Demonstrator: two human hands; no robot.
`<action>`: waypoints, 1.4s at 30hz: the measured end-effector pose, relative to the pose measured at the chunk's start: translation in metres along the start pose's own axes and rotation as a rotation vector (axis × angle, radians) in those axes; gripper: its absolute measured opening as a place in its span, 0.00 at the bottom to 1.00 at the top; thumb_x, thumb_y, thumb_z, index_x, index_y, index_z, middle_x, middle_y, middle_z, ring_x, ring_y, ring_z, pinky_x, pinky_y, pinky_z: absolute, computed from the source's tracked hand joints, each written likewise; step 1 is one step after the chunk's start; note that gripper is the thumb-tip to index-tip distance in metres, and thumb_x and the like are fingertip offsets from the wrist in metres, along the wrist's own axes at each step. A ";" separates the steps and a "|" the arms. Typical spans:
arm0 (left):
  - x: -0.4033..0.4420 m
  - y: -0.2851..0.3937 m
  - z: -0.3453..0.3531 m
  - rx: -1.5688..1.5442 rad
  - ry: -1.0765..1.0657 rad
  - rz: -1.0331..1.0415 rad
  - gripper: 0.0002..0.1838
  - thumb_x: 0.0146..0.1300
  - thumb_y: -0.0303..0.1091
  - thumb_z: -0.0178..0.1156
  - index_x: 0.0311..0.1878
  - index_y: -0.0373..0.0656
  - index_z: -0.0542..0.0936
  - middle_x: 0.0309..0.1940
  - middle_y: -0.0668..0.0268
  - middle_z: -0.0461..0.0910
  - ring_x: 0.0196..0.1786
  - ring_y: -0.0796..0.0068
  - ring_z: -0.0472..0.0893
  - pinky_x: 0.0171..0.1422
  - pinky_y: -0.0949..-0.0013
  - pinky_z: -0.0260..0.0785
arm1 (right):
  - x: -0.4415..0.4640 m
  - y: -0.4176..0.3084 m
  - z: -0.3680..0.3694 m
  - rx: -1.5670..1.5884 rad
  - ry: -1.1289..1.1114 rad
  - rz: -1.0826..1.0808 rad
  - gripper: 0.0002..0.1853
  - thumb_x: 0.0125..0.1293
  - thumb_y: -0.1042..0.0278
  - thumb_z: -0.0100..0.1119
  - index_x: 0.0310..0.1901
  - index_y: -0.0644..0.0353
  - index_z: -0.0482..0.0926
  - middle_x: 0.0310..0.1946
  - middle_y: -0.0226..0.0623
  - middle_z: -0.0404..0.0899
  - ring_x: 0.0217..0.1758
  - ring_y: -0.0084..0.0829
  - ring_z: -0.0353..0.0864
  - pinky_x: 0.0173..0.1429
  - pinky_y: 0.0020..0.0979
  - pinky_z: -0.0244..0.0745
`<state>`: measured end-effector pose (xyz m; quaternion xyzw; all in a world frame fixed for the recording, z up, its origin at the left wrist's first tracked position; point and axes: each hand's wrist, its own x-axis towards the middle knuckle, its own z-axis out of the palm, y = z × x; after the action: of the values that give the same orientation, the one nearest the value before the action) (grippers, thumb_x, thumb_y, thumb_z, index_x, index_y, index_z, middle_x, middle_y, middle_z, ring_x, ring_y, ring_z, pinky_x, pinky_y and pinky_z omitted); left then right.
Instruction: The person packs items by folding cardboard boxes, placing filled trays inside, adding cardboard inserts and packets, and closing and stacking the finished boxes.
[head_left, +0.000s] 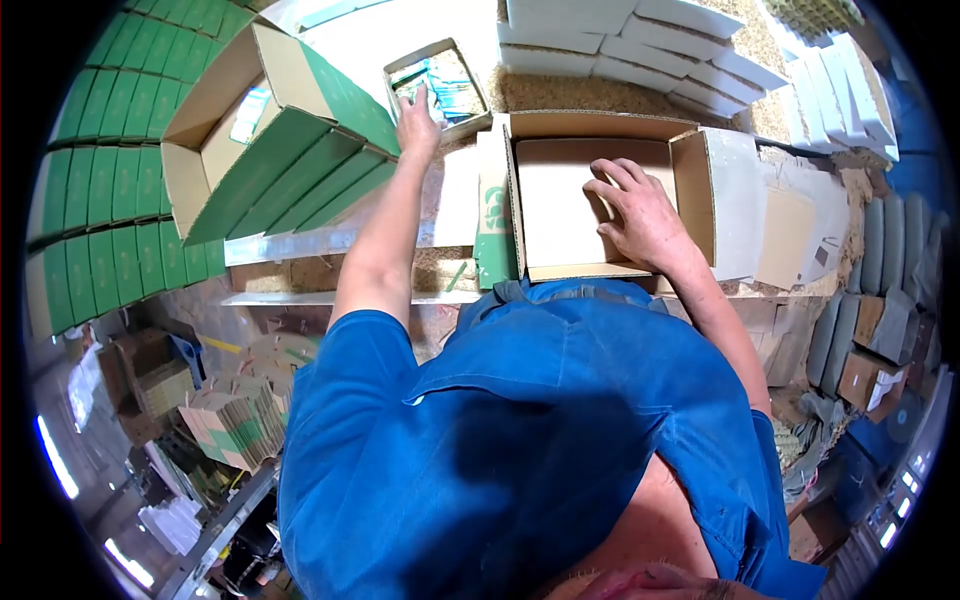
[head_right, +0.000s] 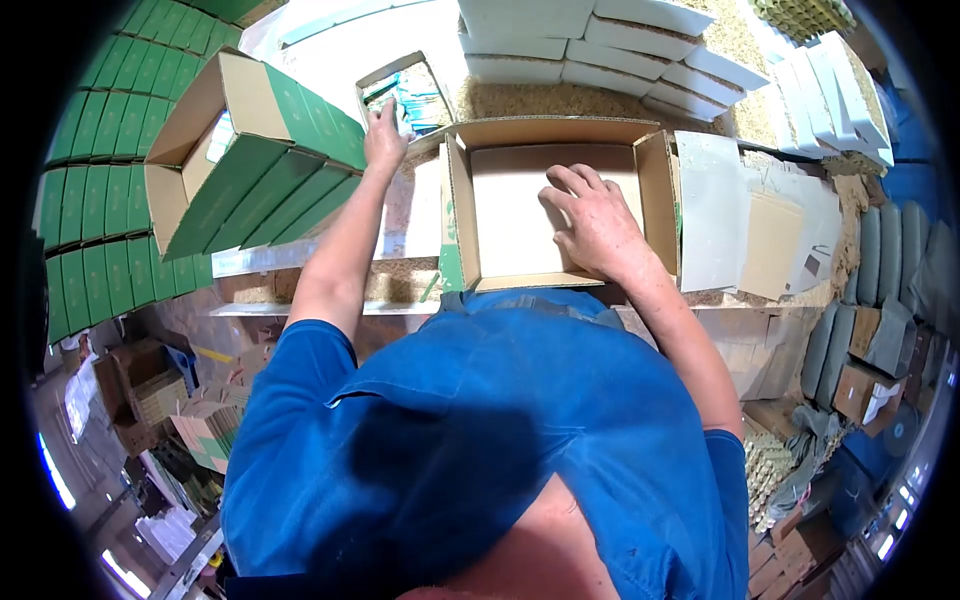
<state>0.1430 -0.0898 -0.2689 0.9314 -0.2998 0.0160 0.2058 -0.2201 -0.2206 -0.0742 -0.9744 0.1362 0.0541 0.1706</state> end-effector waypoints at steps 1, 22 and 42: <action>0.001 0.003 -0.002 0.004 0.057 0.007 0.13 0.56 0.28 0.64 0.46 0.44 0.83 0.42 0.51 0.82 0.49 0.50 0.82 0.54 0.54 0.75 | 0.001 0.000 -0.001 -0.005 0.001 -0.003 0.28 0.53 0.72 0.70 0.58 0.53 0.75 0.67 0.38 0.66 0.73 0.42 0.61 0.73 0.48 0.63; -0.033 0.070 -0.118 -1.059 0.196 -0.175 0.03 0.60 0.23 0.66 0.35 0.34 0.86 0.26 0.63 0.85 0.25 0.79 0.83 0.29 0.75 0.73 | -0.010 0.000 -0.011 0.245 0.053 0.042 0.25 0.58 0.70 0.68 0.59 0.57 0.77 0.66 0.39 0.70 0.70 0.41 0.68 0.73 0.41 0.66; -0.164 0.199 -0.207 -1.118 -0.341 0.025 0.14 0.63 0.20 0.61 0.52 0.35 0.81 0.40 0.58 0.86 0.34 0.76 0.85 0.37 0.75 0.80 | -0.015 -0.014 -0.033 0.855 0.425 0.291 0.11 0.58 0.63 0.72 0.36 0.63 0.89 0.25 0.34 0.86 0.27 0.19 0.81 0.35 0.25 0.77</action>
<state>-0.0845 -0.0638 -0.0307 0.6670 -0.3026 -0.2924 0.6148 -0.2287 -0.2157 -0.0363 -0.7777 0.3125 -0.1831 0.5138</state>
